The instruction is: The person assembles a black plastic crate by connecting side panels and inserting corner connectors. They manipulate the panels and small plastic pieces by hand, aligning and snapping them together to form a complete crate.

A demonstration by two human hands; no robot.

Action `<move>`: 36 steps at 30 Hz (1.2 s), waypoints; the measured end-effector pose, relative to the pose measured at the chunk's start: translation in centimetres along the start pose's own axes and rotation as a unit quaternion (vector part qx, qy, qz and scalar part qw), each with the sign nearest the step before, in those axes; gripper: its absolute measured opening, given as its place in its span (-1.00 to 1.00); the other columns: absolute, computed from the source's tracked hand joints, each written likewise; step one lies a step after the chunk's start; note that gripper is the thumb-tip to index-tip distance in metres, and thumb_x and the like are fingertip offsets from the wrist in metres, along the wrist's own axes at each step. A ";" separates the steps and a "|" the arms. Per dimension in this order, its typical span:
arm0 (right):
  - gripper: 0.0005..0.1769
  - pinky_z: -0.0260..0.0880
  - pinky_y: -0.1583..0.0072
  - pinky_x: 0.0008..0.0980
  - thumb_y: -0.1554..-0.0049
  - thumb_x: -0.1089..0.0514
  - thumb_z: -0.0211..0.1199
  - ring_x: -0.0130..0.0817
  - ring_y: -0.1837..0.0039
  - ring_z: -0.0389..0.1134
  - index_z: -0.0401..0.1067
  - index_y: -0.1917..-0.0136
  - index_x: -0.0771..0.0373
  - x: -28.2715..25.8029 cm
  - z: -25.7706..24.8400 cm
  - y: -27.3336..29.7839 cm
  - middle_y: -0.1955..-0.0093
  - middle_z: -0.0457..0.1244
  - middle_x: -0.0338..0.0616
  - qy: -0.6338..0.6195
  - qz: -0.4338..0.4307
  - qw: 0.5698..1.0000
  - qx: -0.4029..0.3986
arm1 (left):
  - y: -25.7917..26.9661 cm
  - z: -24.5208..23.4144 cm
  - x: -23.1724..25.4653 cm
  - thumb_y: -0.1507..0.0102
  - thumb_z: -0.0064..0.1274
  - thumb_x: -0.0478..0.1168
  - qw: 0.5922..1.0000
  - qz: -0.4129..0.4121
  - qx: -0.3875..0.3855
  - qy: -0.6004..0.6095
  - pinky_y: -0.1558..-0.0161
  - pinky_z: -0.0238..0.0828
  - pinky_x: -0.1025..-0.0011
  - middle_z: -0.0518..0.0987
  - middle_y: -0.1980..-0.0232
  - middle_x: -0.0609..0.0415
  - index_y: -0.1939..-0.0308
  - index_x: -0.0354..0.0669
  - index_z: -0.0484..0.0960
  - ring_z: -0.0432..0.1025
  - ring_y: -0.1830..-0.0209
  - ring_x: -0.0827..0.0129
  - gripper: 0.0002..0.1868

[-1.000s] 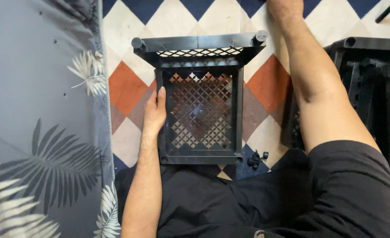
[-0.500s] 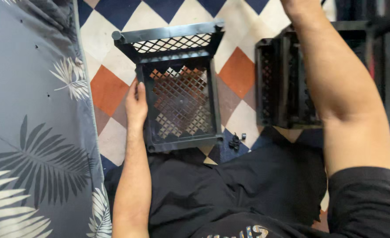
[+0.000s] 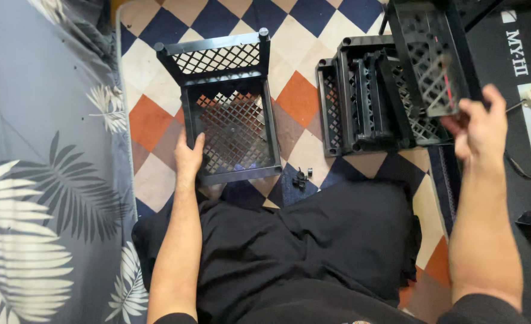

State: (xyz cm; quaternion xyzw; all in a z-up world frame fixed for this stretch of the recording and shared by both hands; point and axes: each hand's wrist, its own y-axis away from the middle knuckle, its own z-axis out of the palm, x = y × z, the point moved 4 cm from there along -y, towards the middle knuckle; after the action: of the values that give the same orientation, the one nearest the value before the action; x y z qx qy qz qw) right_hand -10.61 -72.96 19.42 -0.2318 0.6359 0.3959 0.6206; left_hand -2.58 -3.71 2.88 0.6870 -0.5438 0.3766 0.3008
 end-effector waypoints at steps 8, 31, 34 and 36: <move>-0.59 0.44 -0.15 -0.33 -0.16 0.28 0.44 -0.23 -0.16 0.42 0.44 -0.21 0.51 3.4 -6.6 0.1 -0.16 0.35 0.03 0.477 -0.149 0.866 0.039 | 1.6 -2.0 4.6 -0.28 0.15 -0.18 0.999 0.029 0.023 -0.020 -0.17 0.40 0.19 0.60 -0.17 -0.27 -0.39 -0.22 0.42 0.51 -0.19 -0.02 -0.40; -0.57 0.37 -0.18 -0.26 -0.14 0.13 0.32 -0.16 -0.13 0.43 0.44 -0.25 0.31 1.4 0.2 2.5 -0.10 0.40 0.12 0.508 -0.103 0.855 -0.010 | 10.4 37.1 11.3 -0.23 0.11 -0.16 0.969 -0.072 -0.228 -0.068 -0.05 0.45 -0.05 0.61 0.10 -0.47 -0.07 -0.37 0.52 0.53 0.03 -0.30 -0.59; -0.60 0.36 -0.19 -0.28 -0.14 0.16 0.31 -0.18 -0.15 0.42 0.44 -0.23 0.32 2.1 1.0 3.6 -0.12 0.39 0.10 0.487 -0.117 0.865 -0.020 | 10.4 34.1 10.9 -0.16 0.14 -0.18 0.979 -0.048 -0.189 -0.062 0.00 0.46 -0.05 0.62 0.12 -0.44 -0.06 -0.39 0.50 0.52 0.07 -0.31 -0.55; -0.63 0.36 -0.20 -0.28 -0.16 0.17 0.30 -0.18 -0.17 0.42 0.45 -0.21 0.33 2.8 1.2 4.1 -0.12 0.39 0.10 0.473 -0.121 0.873 -0.017 | 10.2 32.5 11.3 -0.20 0.11 -0.18 0.972 -0.063 -0.209 -0.086 -0.02 0.46 -0.05 0.63 0.14 -0.45 -0.11 -0.35 0.49 0.53 0.07 -0.31 -0.55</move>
State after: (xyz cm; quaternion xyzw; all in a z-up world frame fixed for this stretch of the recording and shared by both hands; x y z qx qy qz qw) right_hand -13.48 -69.09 17.63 -0.4769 0.8136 0.1716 0.2850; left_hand -4.90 -38.68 -4.90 0.6721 -0.5895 0.1744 0.4127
